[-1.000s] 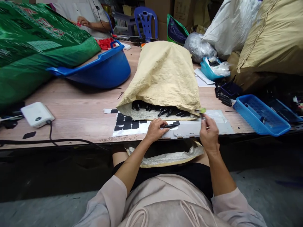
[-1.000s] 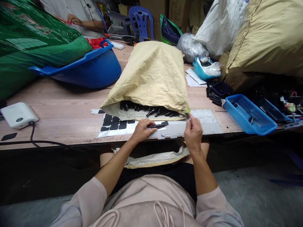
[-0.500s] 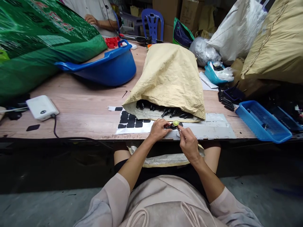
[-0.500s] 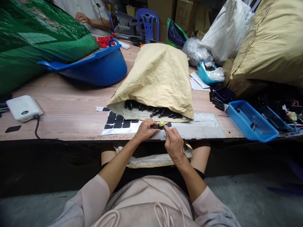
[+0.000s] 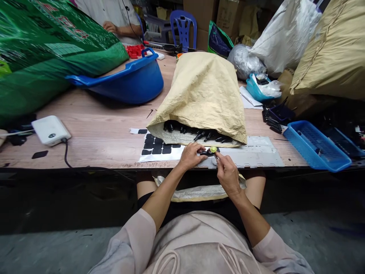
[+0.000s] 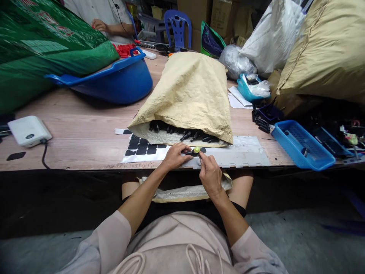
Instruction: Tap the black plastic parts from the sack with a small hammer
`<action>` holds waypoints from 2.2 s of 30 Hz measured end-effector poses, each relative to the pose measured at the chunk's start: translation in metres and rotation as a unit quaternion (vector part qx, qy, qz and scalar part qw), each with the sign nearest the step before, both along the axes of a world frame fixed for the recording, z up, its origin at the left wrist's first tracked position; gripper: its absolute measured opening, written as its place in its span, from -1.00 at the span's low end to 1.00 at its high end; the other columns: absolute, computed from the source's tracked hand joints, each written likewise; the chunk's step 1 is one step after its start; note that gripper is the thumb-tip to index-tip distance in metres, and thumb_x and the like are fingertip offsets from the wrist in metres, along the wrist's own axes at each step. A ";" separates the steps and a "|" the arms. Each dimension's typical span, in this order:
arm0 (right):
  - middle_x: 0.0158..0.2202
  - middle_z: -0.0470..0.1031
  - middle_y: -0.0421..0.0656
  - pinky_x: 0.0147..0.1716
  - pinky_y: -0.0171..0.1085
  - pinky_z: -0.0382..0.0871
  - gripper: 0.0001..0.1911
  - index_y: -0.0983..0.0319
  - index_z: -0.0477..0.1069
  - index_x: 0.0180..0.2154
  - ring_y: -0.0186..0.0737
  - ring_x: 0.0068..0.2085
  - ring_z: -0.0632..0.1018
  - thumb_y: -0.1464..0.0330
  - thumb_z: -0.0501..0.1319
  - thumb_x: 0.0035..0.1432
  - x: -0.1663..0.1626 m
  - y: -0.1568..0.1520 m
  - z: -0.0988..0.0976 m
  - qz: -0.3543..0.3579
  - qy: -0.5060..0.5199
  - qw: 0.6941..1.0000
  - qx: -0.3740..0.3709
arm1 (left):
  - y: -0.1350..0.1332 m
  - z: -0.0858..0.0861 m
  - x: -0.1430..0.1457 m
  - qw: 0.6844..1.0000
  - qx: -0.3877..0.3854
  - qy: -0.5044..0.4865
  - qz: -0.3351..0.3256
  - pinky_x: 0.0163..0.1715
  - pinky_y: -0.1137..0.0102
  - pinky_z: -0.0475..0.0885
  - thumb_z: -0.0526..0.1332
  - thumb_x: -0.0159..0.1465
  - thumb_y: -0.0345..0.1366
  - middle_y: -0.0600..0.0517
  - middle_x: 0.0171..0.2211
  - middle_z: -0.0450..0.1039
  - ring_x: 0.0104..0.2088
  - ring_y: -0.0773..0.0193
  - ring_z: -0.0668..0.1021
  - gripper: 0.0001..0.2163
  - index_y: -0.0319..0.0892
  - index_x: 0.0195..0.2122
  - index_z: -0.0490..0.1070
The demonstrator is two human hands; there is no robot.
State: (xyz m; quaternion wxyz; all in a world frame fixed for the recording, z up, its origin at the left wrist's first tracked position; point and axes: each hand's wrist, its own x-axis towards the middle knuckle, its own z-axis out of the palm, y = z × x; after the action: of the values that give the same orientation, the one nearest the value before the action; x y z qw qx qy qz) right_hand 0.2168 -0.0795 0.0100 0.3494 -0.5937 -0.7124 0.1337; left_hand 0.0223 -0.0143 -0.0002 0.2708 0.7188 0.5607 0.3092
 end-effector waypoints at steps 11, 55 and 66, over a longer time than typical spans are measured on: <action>-0.16 0.56 -0.05 -0.01 -0.21 0.49 -0.56 0.09 0.52 0.23 -0.14 -0.10 0.58 0.32 0.01 0.49 -0.009 0.004 0.031 0.016 0.018 0.997 0.073 | 0.004 -0.001 0.003 0.999 -0.030 -0.015 0.018 -0.10 0.25 0.42 0.55 0.07 -0.34 0.06 -0.31 0.57 -0.19 0.15 0.53 -0.83 -0.09 -0.33 0.63; 0.08 0.65 0.00 0.19 0.01 0.48 -0.59 0.19 0.62 0.07 -0.02 0.09 0.63 0.20 0.18 0.32 0.031 0.008 -0.002 -0.060 0.225 0.971 -0.051 | 0.003 0.003 -0.008 0.999 -0.031 0.010 -0.028 -0.07 0.24 0.46 0.46 0.14 -0.32 0.04 -0.28 0.56 -0.16 0.11 0.56 -0.84 -0.09 -0.23 0.64; 0.06 0.66 0.00 0.17 -0.01 0.50 -0.60 0.19 0.62 0.07 -0.04 0.08 0.64 0.19 0.19 0.33 0.033 0.008 -0.003 -0.058 0.228 0.971 -0.038 | 0.009 0.022 0.025 0.999 -0.010 0.017 -0.048 -0.10 0.25 0.47 0.48 0.15 -0.35 0.01 -0.29 0.48 -0.17 0.10 0.55 -0.86 -0.13 -0.30 0.55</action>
State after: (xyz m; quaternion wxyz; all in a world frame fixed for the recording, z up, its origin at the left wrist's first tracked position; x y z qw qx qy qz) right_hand 0.2499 -0.0720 0.0074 0.4870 -0.6008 -0.5724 0.2723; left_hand 0.0477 -0.0053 0.0218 0.2831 0.7476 0.5329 0.2775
